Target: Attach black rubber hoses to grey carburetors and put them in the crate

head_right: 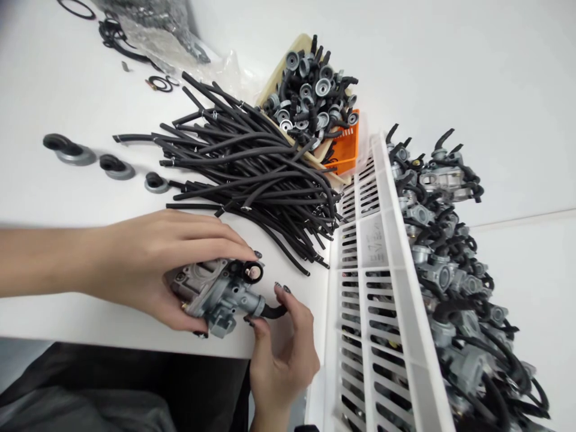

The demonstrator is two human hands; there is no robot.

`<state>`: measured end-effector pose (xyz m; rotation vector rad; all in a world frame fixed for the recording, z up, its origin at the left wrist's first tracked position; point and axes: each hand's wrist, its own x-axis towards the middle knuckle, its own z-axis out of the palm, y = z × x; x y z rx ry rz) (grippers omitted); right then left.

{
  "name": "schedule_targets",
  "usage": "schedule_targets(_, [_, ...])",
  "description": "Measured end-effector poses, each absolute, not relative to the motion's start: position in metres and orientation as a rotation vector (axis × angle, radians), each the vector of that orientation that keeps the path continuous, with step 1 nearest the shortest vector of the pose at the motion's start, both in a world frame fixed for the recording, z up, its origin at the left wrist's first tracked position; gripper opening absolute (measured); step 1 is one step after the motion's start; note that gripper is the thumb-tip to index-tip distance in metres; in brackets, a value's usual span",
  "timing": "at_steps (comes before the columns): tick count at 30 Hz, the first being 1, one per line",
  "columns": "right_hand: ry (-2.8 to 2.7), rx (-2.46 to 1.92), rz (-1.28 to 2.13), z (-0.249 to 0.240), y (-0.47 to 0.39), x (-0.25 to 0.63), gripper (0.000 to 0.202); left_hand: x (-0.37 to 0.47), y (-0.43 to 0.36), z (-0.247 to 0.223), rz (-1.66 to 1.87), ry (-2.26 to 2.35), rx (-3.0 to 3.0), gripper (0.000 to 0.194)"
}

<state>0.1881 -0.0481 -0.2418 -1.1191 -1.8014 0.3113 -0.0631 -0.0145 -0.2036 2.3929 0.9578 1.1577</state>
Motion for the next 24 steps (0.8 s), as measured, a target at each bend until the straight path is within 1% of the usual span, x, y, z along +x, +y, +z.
schedule_targets(7, [-1.792, -1.177, 0.379, -0.236, -0.052, 0.191, 0.048, -0.063, -0.015, -0.203, 1.161, 0.949, 2.382, 0.060])
schedule_targets(10, [-1.804, -1.155, 0.422, -0.231, -0.053, 0.189, 0.043, -0.063, -0.015, -0.203, 1.155, 0.956, 2.373, 0.059])
schedule_targets(15, [-1.810, -1.149, 0.431, -0.230, -0.054, 0.187, 0.030, -0.062, -0.016, -0.204, 1.143, 0.952, 2.366, 0.059])
schedule_targets(19, [-1.825, -1.067, 0.400, -0.233, -0.053, 0.191, 0.028, -0.062, -0.016, -0.205, 1.136, 0.941, 2.351, 0.060])
schedule_targets(21, [-1.845, -1.025, 0.430, -0.232, -0.053, 0.193, 0.029, -0.062, -0.015, -0.205, 1.141, 0.948, 2.332, 0.061])
schedule_targets(24, [-1.879, -0.976, 0.510, -0.230, -0.052, 0.196, 0.025, -0.064, -0.014, -0.207, 1.147, 0.977, 2.258, 0.065])
